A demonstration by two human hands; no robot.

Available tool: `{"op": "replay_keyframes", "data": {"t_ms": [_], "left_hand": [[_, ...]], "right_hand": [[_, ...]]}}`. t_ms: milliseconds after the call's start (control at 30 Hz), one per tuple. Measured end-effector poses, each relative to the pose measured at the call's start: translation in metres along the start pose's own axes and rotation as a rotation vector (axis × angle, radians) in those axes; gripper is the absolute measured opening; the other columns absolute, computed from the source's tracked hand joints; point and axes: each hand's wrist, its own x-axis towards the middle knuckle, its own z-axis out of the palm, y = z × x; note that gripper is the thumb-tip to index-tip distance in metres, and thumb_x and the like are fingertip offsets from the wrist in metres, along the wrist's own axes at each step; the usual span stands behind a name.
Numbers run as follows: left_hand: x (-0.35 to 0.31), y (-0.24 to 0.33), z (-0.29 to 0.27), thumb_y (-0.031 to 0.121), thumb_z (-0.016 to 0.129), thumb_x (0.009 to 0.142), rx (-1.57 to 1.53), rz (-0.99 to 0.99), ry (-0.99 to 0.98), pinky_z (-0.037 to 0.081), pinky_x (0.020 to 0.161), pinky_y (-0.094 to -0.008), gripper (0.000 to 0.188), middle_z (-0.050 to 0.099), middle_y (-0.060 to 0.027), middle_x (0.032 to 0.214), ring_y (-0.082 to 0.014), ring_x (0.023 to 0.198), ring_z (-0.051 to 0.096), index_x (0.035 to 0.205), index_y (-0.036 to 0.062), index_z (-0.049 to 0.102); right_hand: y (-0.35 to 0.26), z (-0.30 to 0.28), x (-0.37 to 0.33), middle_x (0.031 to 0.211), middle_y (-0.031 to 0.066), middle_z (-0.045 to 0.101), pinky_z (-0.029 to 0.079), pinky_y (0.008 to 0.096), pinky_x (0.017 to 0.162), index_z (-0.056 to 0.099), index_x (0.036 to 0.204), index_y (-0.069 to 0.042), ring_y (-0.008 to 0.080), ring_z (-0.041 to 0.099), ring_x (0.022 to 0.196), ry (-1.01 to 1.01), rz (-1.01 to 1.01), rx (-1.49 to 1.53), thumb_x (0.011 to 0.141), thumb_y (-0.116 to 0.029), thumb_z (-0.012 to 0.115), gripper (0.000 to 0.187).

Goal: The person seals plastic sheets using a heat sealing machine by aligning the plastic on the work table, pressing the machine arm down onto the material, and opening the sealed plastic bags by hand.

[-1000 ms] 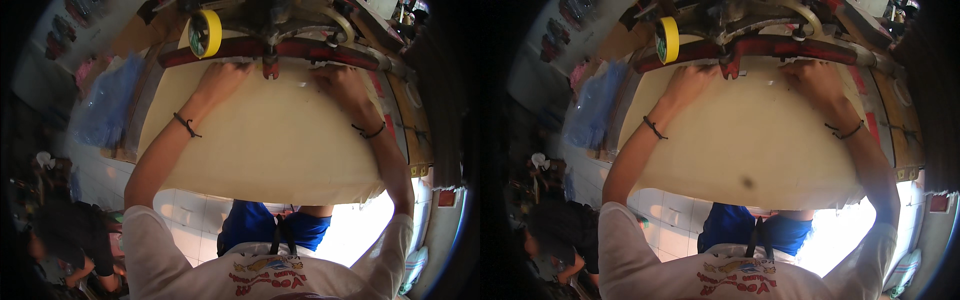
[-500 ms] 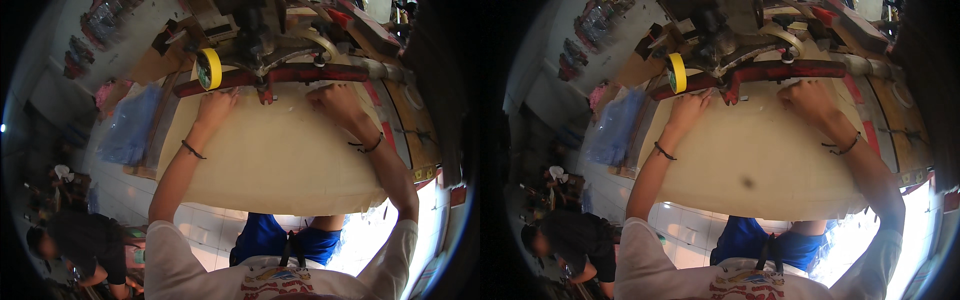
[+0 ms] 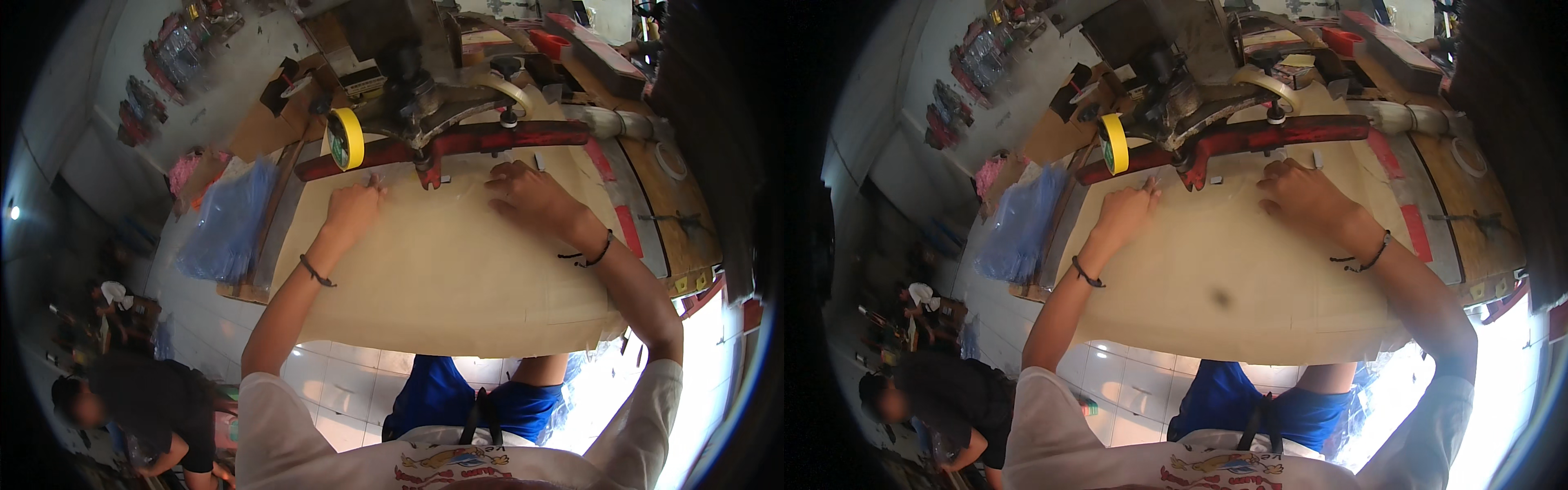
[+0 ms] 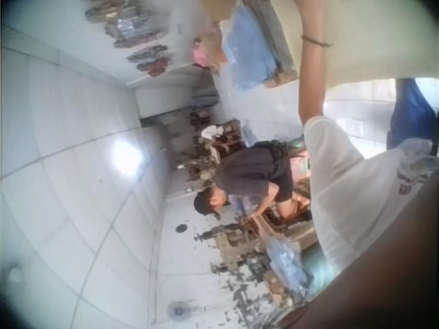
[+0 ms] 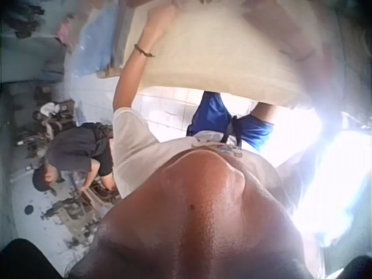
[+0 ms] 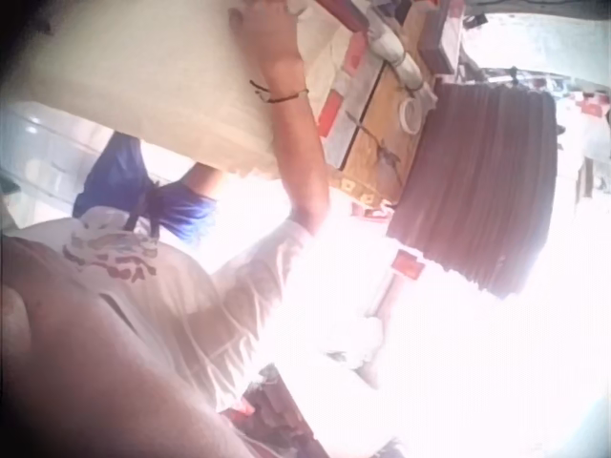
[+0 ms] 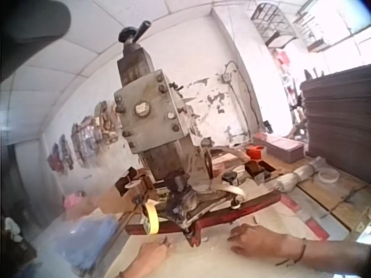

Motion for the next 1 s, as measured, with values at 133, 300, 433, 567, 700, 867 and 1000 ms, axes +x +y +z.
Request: {"op": "replay_keyframes", "data": {"t_ms": [133,300,433,567,700,867,1000], "left_hand": [[-0.027,0.018,-0.025,0.039,0.043,0.104,-0.004,-0.046,-0.072,0.055,0.063,-0.0488,0.052,0.069,-0.0171,0.071,-0.0371,0.068,0.069,0.132,-0.0002,0.063],[-0.048,0.040,-0.045,0.042,0.052,0.100,-0.005,-0.029,-0.065,0.055,0.067,-0.0481,0.052,0.070,-0.0198,0.084,-0.0378,0.072,0.069,0.123,-0.0022,0.067],[-0.063,0.040,-0.042,0.037,0.066,0.094,-0.156,0.160,0.236,0.054,0.090,-0.0456,0.047,0.062,-0.0292,0.123,-0.0390,0.103,0.066,0.113,-0.0054,0.065],[-0.084,0.031,-0.033,0.032,0.070,0.092,-0.524,0.120,0.154,0.047,0.103,-0.0432,0.045,0.052,-0.0292,0.139,-0.0390,0.123,0.056,0.115,-0.0057,0.061],[-0.103,0.037,-0.043,0.029,0.073,0.089,-0.497,0.151,0.178,0.047,0.102,-0.0431,0.050,0.055,-0.0234,0.141,-0.0388,0.121,0.056,0.124,-0.0042,0.058],[-0.114,0.055,-0.044,0.027,0.078,0.084,-0.469,0.133,0.273,0.047,0.099,-0.0436,0.047,0.061,-0.0179,0.129,-0.0363,0.113,0.059,0.118,-0.0014,0.063],[-0.125,0.071,-0.043,0.032,0.083,0.079,-0.740,0.076,0.228,0.045,0.098,-0.0449,0.044,0.061,-0.0111,0.110,-0.0322,0.106,0.058,0.111,0.0046,0.070]], "right_hand": [[-0.002,0.000,-0.003,0.142,0.0202,0.053,0.048,0.0439,0.105,0.069,0.119,-0.002,0.0351,0.052,0.129,0.036,-0.038,-0.033,0.094,-0.026,0.065,0.035],[0.001,0.002,-0.003,0.150,0.0234,0.046,0.044,0.0442,0.109,0.068,0.123,-0.002,0.0368,0.050,0.130,0.033,-0.053,0.038,0.097,-0.030,0.062,0.039],[-0.001,-0.002,-0.002,0.150,0.0222,0.046,0.043,0.0447,0.110,0.066,0.124,0.001,0.0367,0.050,0.131,-0.022,-0.054,0.081,0.098,-0.032,0.061,0.042],[0.003,0.004,0.001,0.148,0.0219,0.049,0.043,0.0448,0.110,0.066,0.124,0.001,0.0364,0.050,0.130,-0.015,-0.111,0.073,0.098,-0.032,0.061,0.043],[-0.005,-0.008,0.000,0.146,0.0190,0.052,0.043,0.0443,0.110,0.065,0.126,0.001,0.0359,0.049,0.131,-0.075,-0.106,0.074,0.097,-0.030,0.062,0.043],[-0.007,-0.008,0.003,0.145,0.0176,0.053,0.043,0.0447,0.110,0.063,0.127,0.001,0.0362,0.049,0.132,-0.158,-0.094,0.096,0.096,-0.028,0.064,0.043],[-0.005,0.004,0.001,0.143,0.0154,0.055,0.043,0.0453,0.109,0.063,0.128,0.000,0.0349,0.049,0.131,-0.073,-0.157,0.116,0.098,-0.029,0.061,0.042]]}}
